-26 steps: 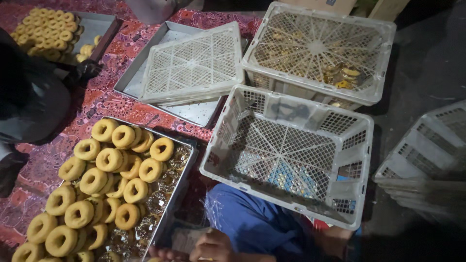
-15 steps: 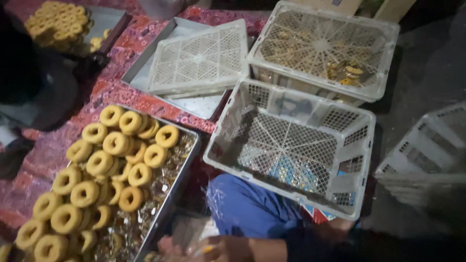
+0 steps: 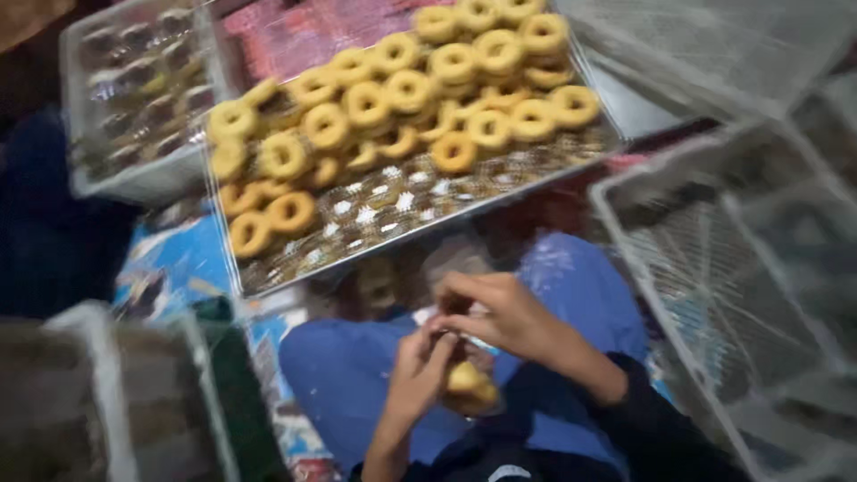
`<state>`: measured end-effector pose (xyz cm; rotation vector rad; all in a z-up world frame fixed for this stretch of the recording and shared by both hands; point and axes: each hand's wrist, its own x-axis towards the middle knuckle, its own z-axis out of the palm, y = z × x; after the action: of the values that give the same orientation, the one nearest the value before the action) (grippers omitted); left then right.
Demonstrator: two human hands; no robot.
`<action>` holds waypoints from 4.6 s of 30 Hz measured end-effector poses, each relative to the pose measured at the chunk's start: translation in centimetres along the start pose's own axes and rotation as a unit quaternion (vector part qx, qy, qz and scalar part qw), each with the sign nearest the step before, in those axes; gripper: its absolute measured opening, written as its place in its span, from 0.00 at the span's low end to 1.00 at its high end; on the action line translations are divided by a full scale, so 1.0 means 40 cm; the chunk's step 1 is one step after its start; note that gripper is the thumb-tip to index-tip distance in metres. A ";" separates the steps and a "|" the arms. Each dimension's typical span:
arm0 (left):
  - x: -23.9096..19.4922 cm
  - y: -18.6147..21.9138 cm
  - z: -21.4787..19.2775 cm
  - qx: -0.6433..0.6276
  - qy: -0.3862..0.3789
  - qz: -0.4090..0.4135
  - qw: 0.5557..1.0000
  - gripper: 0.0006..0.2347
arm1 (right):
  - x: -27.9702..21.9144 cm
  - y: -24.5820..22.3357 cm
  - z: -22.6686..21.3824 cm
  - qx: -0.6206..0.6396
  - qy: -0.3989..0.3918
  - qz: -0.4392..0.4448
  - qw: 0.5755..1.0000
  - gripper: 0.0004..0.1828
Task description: The person sits on the floor and repeatedly picks donuts from a metal tray, places them into small clear plastic bags, and sets the filled bags into a white plastic crate. The tray contains plain and chocolate-sprinkled donuts.
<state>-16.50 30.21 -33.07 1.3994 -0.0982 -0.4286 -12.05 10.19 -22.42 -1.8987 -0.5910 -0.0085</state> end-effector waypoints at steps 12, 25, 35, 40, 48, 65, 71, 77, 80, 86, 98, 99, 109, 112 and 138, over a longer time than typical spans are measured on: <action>-0.089 0.090 -0.084 0.271 -0.011 0.100 0.957 0.08 | 0.051 -0.043 0.085 -0.203 -0.104 -0.273 0.935 0.14; -0.156 0.022 -0.199 -0.043 0.291 -0.105 0.950 0.20 | 0.019 0.179 0.100 -0.360 0.001 0.052 0.932 0.21; -0.146 -0.017 -0.143 0.195 0.088 -0.001 0.977 0.07 | 0.056 0.012 0.192 -0.085 -0.079 -0.197 0.973 0.13; -0.155 -0.021 -0.142 0.242 0.058 0.034 0.968 0.08 | 0.021 0.043 0.204 -0.085 -0.124 -0.242 0.959 0.14; -0.199 0.035 -0.201 0.111 0.122 -0.020 0.986 0.14 | 0.086 0.206 0.080 -0.449 -0.092 0.168 0.873 0.12; -0.116 -0.012 -0.205 -0.018 0.233 0.001 0.972 0.14 | -0.086 0.219 0.451 0.269 -0.089 0.162 0.945 0.63; -0.090 -0.011 -0.198 0.073 0.415 0.033 0.906 0.11 | -0.064 0.296 0.328 0.214 -0.322 0.294 0.874 0.47; -0.099 0.023 -0.221 0.212 0.456 0.002 0.864 0.10 | -0.013 0.306 0.284 -0.136 -0.175 0.066 0.973 0.29; -0.064 0.032 -0.233 0.225 0.419 0.040 0.879 0.10 | 0.056 0.254 0.368 0.144 -0.136 -0.032 0.980 0.23; -0.070 0.005 -0.296 0.302 0.498 0.132 0.802 0.09 | 0.120 0.280 0.546 0.314 0.056 0.151 0.936 0.11; -0.172 -0.182 -0.298 0.348 0.449 -0.050 0.822 0.09 | -0.097 0.484 0.705 0.341 0.073 0.458 0.818 0.09; -0.168 -0.192 -0.308 0.323 0.456 -0.053 0.828 0.09 | -0.089 0.497 0.698 0.317 0.106 0.447 0.830 0.08; -0.119 -0.215 -0.365 -0.161 0.384 -0.042 0.908 0.08 | -0.007 0.367 0.483 0.193 -0.021 0.090 0.977 0.15; -0.115 -0.159 -0.355 -0.194 0.349 -0.061 0.915 0.08 | 0.042 0.315 0.428 0.181 -0.025 0.014 0.983 0.31; -0.089 0.155 -0.184 0.258 0.284 0.112 0.916 0.04 | 0.309 0.111 0.168 0.243 -0.529 0.085 0.808 0.20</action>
<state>-16.00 38.96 -27.77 1.9588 0.1134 0.2299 -1.21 19.70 -25.59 -1.2978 -1.0205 1.2748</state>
